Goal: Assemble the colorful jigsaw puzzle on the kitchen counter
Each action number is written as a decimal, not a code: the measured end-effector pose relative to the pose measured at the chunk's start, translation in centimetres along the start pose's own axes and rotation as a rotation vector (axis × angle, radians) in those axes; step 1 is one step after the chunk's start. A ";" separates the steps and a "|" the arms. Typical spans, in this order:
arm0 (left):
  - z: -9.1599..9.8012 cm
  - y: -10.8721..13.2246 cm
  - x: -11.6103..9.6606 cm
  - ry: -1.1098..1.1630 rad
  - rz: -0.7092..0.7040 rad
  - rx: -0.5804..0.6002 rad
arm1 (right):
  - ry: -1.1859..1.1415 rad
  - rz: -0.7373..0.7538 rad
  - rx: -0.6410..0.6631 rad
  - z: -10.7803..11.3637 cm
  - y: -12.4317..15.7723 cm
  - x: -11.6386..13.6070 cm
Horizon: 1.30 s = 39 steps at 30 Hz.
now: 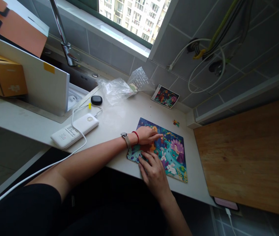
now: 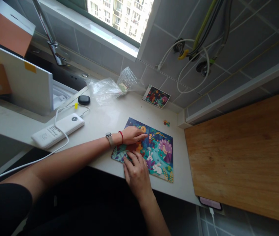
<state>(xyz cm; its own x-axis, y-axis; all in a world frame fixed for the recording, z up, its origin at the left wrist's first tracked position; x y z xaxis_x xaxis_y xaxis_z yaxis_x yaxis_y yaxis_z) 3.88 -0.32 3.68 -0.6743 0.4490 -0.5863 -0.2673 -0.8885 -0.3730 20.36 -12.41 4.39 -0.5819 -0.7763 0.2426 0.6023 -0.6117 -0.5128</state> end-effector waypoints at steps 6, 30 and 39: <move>-0.1 0.0 0.1 0.008 0.001 -0.007 | -0.023 0.032 -0.009 -0.6 0.5 0.4; -0.3 -0.1 0.9 0.065 0.020 -0.043 | -0.058 -0.020 -0.029 -0.5 0.9 -2.0; -0.6 0.0 1.1 0.090 0.033 -0.049 | -0.036 -0.013 -0.005 -0.4 0.4 -2.3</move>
Point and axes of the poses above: each hand's wrist, its own y-axis away from the middle knuckle, its own z-axis out of the back of the hand, x = y × z, the point moved 1 cm from there along -y, towards the middle knuckle, and after that the axes turned 15 degrees about -x, right-handed, at the moved point
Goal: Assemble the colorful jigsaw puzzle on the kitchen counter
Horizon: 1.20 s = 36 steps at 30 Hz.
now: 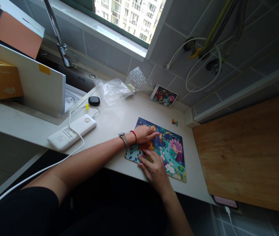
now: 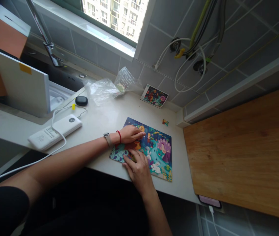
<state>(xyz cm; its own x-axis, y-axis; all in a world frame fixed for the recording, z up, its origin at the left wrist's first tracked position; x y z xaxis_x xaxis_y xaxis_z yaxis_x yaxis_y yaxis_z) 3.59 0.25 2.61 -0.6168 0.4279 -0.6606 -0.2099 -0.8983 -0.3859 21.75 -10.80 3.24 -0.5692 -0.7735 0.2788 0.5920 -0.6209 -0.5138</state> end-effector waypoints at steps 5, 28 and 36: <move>0.1 0.0 -0.1 -0.001 -0.007 -0.004 | -0.076 0.000 0.005 0.9 -0.4 -0.8; 0.5 0.3 -0.2 0.150 -0.100 -0.052 | 0.053 -0.590 -0.258 1.0 -10.0 -28.7; 1.1 0.2 -0.5 0.221 -0.089 -0.068 | -0.016 -0.577 -0.343 0.8 -9.5 -29.2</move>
Point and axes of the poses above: each hand's wrist, its own y-axis away from the middle knuckle, its own z-axis out of the back of the hand, x = y × z, the point moved 1 cm from there along -y, towards the middle knuckle, and after that the axes turned 15 degrees about -x, right-handed, at the moved point
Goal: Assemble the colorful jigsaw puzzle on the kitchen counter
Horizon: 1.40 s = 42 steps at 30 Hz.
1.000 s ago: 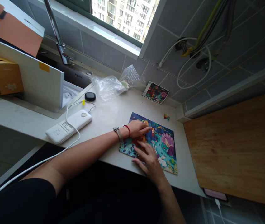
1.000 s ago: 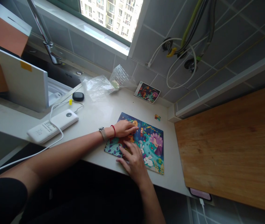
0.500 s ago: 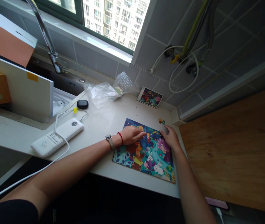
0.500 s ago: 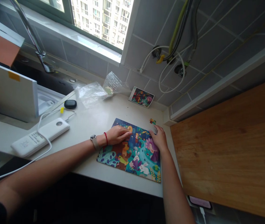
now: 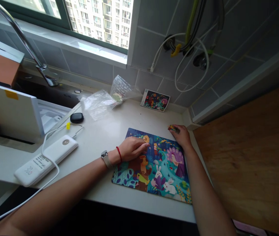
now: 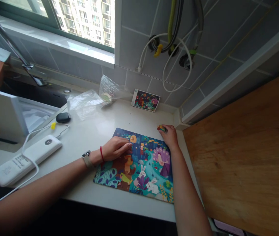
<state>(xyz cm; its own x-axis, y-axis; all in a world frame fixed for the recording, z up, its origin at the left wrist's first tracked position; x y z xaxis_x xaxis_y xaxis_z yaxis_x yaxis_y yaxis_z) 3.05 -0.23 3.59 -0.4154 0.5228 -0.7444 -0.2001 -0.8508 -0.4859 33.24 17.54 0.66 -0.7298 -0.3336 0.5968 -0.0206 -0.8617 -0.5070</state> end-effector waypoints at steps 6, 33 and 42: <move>0.2 0.1 0.4 0.011 0.033 -0.066 | -0.117 -0.068 -0.107 1.3 0.3 1.8; 0.8 -0.1 -0.9 0.057 0.014 0.367 | -0.239 0.033 1.131 5.8 11.7 16.7; 0.3 -0.2 -0.6 0.005 0.182 0.243 | -0.095 0.171 1.172 5.3 12.2 17.0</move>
Point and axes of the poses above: each hand's wrist, its own y-axis away from the middle knuckle, its own z-axis out of the back of the hand, x = y × z, the point moved 1 cm from there along -y, towards the middle knuckle, and after that the axes turned 15 degrees about -x, right-handed, at the moved point
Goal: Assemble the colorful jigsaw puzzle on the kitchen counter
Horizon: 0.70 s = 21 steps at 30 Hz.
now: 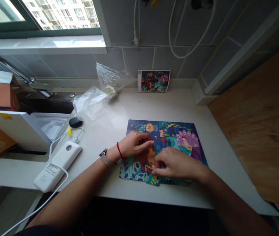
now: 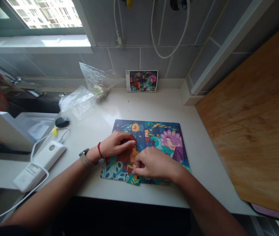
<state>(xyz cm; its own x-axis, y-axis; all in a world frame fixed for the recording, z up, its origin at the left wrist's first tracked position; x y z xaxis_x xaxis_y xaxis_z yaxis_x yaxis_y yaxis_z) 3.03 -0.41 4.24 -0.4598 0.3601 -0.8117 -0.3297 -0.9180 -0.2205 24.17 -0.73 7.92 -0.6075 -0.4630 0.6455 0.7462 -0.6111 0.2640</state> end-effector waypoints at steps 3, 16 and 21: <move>-0.1 0.1 0.0 -0.001 -0.002 0.000 | 0.051 0.013 -0.035 -0.2 -0.2 -0.1; 0.8 0.3 0.1 0.003 -0.059 0.233 | 0.083 -0.020 -0.091 -1.0 -0.7 -0.2; 0.6 0.4 -0.1 -0.083 -0.230 0.277 | 0.087 -0.049 -0.085 -1.1 -0.9 -0.5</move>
<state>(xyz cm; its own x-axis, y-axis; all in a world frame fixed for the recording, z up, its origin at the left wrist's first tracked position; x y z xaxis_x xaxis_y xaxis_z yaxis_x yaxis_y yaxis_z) 2.43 -0.73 4.58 -0.4095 0.5741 -0.7091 -0.6377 -0.7359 -0.2276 23.47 -0.66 6.58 -0.6664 -0.4830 0.5679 0.6918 -0.6847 0.2295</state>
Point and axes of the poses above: each hand's wrist, its own y-axis away from the middle knuckle, its own z-axis out of the back of the hand, x = y × z, the point moved 1 cm from there along -y, towards the middle knuckle, and after that the axes turned 15 degrees about -x, right-handed, at the moved point
